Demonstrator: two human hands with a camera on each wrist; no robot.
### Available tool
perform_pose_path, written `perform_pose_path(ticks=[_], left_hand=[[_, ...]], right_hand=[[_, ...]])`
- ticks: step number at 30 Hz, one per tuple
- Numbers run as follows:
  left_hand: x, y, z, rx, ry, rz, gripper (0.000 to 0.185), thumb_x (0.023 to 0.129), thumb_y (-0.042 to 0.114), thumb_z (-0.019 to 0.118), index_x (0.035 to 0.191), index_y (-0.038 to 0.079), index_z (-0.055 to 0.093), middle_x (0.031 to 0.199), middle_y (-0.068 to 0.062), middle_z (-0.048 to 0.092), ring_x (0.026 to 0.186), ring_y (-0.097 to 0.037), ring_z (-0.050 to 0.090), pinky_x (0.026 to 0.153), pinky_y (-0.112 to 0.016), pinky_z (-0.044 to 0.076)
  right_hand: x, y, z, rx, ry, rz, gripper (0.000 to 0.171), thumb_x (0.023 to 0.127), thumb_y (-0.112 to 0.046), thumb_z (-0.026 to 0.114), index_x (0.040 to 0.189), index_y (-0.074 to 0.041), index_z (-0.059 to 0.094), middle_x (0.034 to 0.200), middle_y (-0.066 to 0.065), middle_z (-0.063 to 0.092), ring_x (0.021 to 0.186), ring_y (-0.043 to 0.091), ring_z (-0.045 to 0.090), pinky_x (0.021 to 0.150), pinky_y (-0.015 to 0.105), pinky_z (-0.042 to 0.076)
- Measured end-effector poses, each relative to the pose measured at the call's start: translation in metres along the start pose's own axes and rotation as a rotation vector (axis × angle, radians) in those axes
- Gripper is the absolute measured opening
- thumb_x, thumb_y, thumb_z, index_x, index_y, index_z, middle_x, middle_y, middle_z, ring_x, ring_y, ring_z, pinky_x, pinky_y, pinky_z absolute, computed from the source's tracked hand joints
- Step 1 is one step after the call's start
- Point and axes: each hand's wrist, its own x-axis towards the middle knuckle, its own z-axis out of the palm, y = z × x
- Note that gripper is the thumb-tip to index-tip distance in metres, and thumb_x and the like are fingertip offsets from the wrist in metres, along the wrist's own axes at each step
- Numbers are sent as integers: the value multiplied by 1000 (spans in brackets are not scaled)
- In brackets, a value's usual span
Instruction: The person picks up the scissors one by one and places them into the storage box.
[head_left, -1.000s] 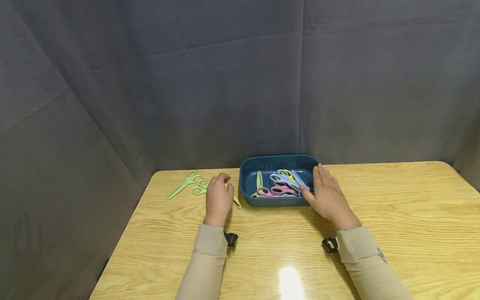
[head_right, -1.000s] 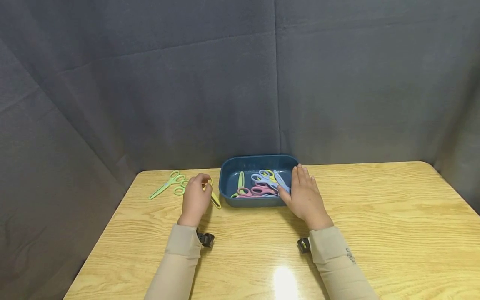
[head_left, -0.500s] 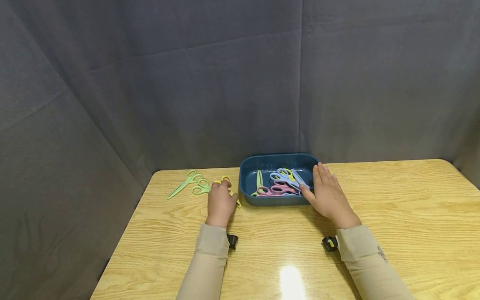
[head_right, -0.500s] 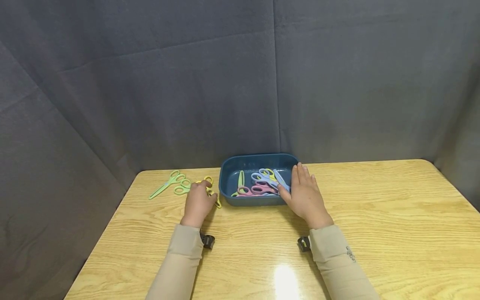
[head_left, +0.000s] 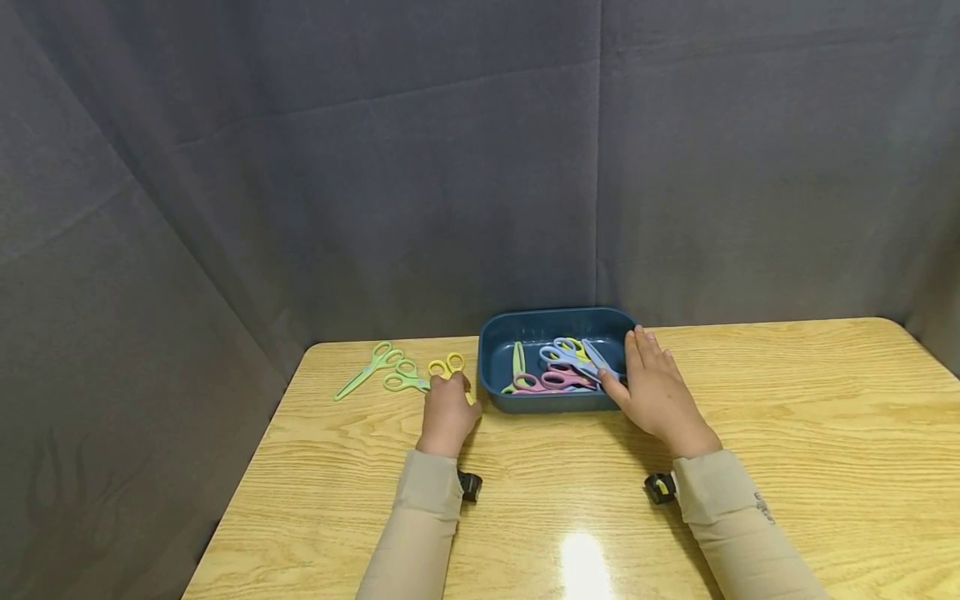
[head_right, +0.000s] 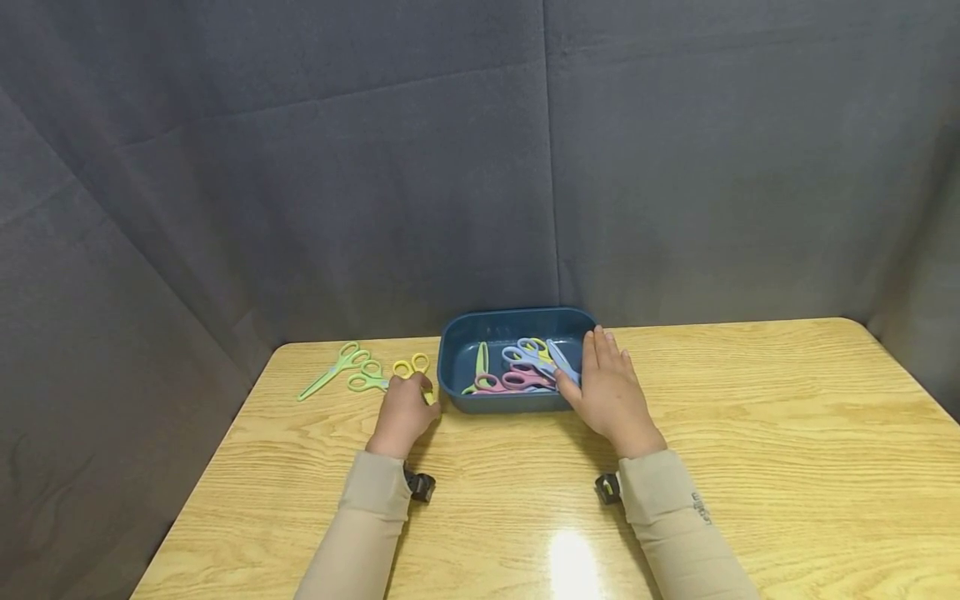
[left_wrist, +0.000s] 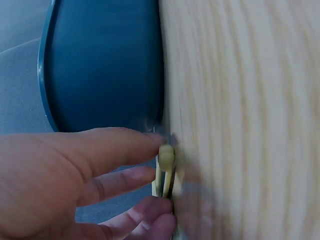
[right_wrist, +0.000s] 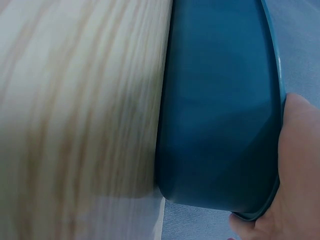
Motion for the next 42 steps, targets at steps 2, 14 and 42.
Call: perform_pose_path(ticks=[2,14,42], left_hand=[[0,0,0,3,-11,-7,25,80,4,82,98,-4,66,98,-26,57,83,-44,64,75,-52,54],[-1,2,-6,4,-61,-65,42,78,-3,80,114,-9,60,104,-30,55,86,-51,62,77,-56,55],[4,-15,-33,-97,-135,-146,15,89,2,68,100,-7,71,89,-16,70,69,-22,56,62,-32,47]], right_hand=[[0,0,0,-1,2,-1,85,106,-47,44,154,17,16,163,34,9,151,50,8,120,63,9],[0,0,0,0,3,0,85,106,-47,45,154,17,16,163,35,9,151,50,8,120,63,10],[-1,-2,-2,3,1,-10,85,106,-47,43,153,18,16,162,35,9,151,51,8,120,64,10]])
